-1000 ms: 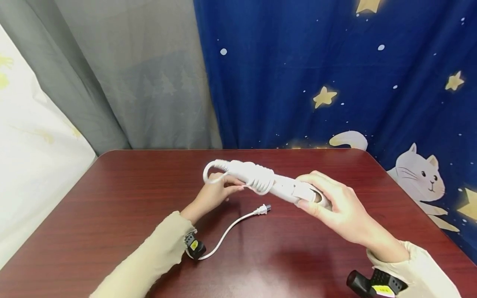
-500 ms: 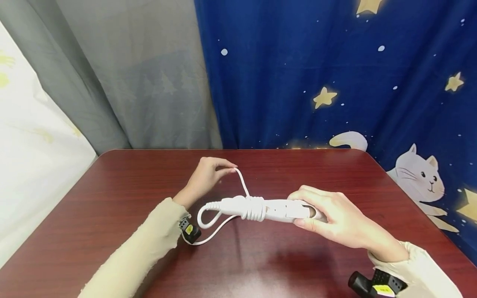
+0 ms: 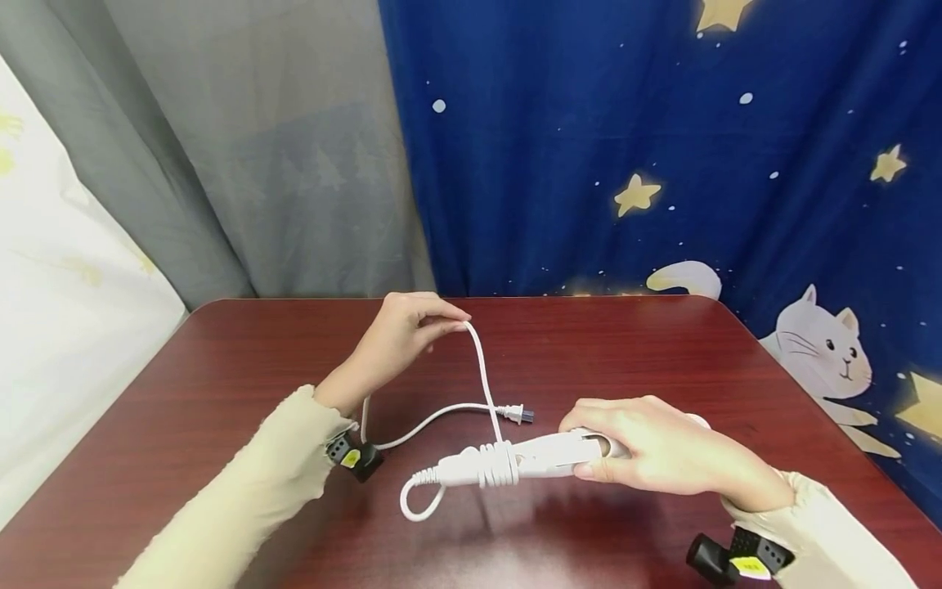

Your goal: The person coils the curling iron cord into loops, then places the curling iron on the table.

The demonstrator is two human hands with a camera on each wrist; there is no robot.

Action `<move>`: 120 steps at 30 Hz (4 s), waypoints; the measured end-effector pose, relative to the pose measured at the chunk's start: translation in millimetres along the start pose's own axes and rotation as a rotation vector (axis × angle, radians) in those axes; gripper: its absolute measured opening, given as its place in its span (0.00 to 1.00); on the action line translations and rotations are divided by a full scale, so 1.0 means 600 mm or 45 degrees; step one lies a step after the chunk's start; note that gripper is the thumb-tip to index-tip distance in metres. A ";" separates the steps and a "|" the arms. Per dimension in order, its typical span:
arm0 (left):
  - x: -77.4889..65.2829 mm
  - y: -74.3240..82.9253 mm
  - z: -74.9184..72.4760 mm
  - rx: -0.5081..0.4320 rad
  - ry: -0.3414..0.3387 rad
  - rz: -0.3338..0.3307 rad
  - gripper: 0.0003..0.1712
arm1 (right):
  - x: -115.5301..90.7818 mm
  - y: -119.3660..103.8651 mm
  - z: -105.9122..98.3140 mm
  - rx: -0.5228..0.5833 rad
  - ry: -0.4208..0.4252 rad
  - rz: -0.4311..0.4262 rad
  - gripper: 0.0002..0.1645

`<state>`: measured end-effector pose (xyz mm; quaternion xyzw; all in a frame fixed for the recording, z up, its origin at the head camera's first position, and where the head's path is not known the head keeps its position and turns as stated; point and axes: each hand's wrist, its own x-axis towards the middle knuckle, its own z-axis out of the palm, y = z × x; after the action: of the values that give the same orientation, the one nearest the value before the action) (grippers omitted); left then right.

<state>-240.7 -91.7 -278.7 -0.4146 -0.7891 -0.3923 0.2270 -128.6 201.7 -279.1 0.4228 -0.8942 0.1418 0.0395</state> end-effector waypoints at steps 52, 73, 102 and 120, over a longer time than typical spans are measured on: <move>0.001 0.064 -0.011 0.185 0.162 0.065 0.05 | 0.025 -0.015 0.008 -0.199 -0.057 0.045 0.13; -0.076 0.169 0.046 -0.196 0.010 0.051 0.04 | 0.023 0.049 0.010 -0.261 0.333 0.578 0.20; -0.148 0.127 0.058 -0.728 -0.045 -0.756 0.14 | 0.018 0.082 -0.021 -0.017 0.626 0.836 0.27; -0.142 0.035 0.097 -0.708 -0.380 -0.822 0.15 | 0.001 0.055 -0.020 0.111 0.739 0.681 0.20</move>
<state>-177.9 -77.9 -361.9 -0.2443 -0.7669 -0.5759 -0.1435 -154.8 224.5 -274.7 0.1186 -0.9176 0.2985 0.2341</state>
